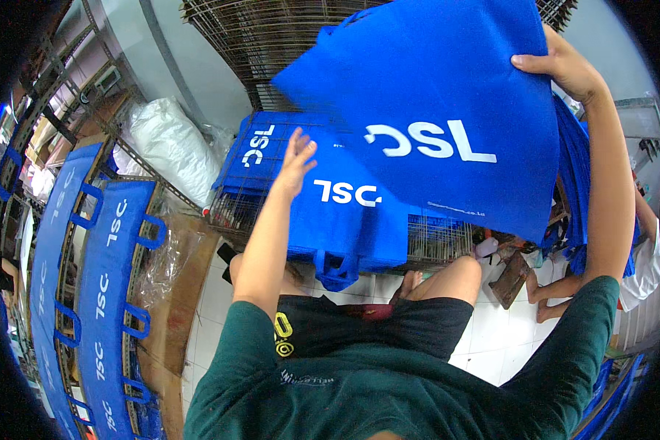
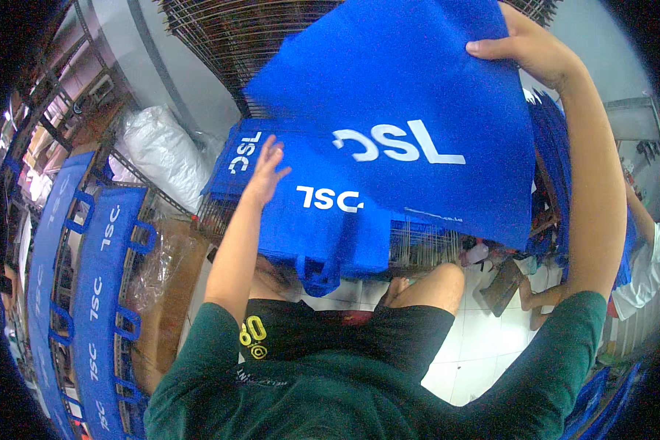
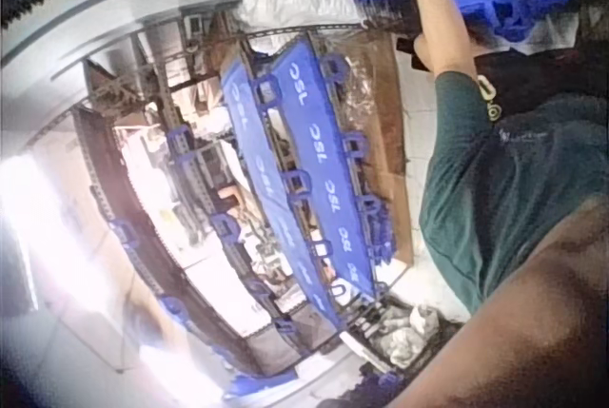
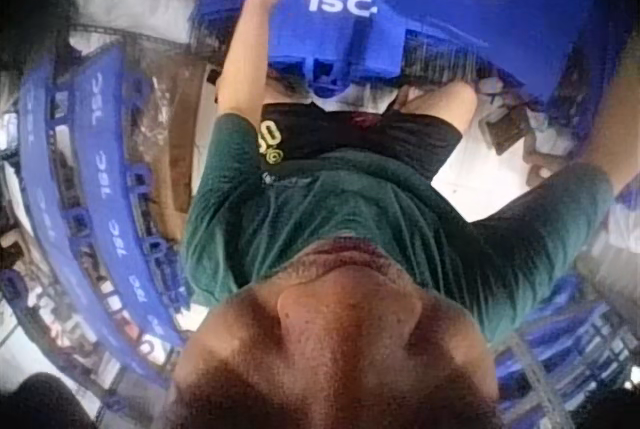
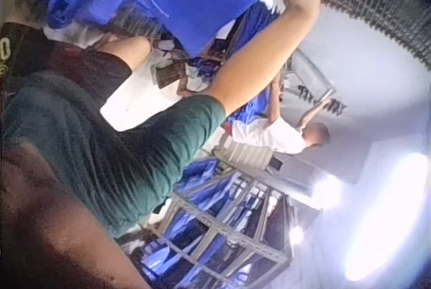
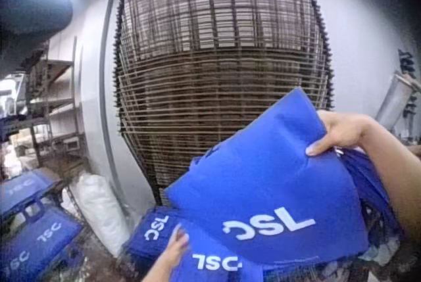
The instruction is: The person sits on the floor and repeatedly folds blue tote bags with 'TSC' branding. They pick up a bag, fold it flat, and place it into a wire mesh crate. Another person is visible in the background working at a table.
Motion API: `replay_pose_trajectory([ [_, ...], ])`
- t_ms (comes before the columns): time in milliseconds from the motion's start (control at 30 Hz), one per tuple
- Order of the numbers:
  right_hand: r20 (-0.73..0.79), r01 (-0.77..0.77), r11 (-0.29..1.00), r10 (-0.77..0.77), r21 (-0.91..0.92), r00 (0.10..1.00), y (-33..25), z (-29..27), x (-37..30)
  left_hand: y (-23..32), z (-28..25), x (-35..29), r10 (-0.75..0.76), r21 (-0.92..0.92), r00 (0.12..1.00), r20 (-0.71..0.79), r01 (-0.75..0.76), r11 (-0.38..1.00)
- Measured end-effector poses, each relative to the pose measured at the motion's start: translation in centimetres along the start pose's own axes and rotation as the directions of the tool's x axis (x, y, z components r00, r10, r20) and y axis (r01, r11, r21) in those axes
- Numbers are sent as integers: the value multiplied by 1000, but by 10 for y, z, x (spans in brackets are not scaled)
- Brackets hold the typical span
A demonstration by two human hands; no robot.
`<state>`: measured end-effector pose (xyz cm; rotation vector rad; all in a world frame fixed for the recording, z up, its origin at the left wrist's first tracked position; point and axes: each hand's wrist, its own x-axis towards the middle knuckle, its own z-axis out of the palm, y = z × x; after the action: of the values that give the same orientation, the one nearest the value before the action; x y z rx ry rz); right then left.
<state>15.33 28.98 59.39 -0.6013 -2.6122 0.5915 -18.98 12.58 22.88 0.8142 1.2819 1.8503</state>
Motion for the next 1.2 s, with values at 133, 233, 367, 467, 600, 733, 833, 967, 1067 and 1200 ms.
replay_pose_trajectory([
  [133,-42,96,995,-95,8,995,17,-10,26,57,-20,3,175,-159,983,51,-165,973],
  [233,-168,178,980,-190,-86,967,7,2,43,110,-6,-15,240,-226,968,70,-219,949],
  [367,-591,-360,690,-122,-628,797,121,29,79,192,34,-11,331,-53,942,43,-329,943],
  [467,-552,-175,945,-6,-275,834,129,82,59,226,62,16,307,168,952,-1,-302,938],
  [600,-123,-87,908,149,410,981,59,197,-33,255,44,33,231,306,966,-114,-187,933],
  [733,189,-439,482,483,758,855,69,321,-137,281,73,7,131,-88,982,-134,-144,986],
  [833,695,-706,33,151,707,703,29,423,-164,288,14,35,340,-6,910,-239,-352,936],
  [967,644,-673,-363,-217,644,733,-44,463,-134,303,-18,-4,531,136,707,-466,-536,833],
  [1067,481,-591,-573,-352,568,803,-59,461,-106,315,-51,-35,616,157,617,-490,-633,758],
  [1200,382,-524,-619,-359,585,851,-69,436,-71,316,-104,-67,640,91,576,-509,-703,705],
])
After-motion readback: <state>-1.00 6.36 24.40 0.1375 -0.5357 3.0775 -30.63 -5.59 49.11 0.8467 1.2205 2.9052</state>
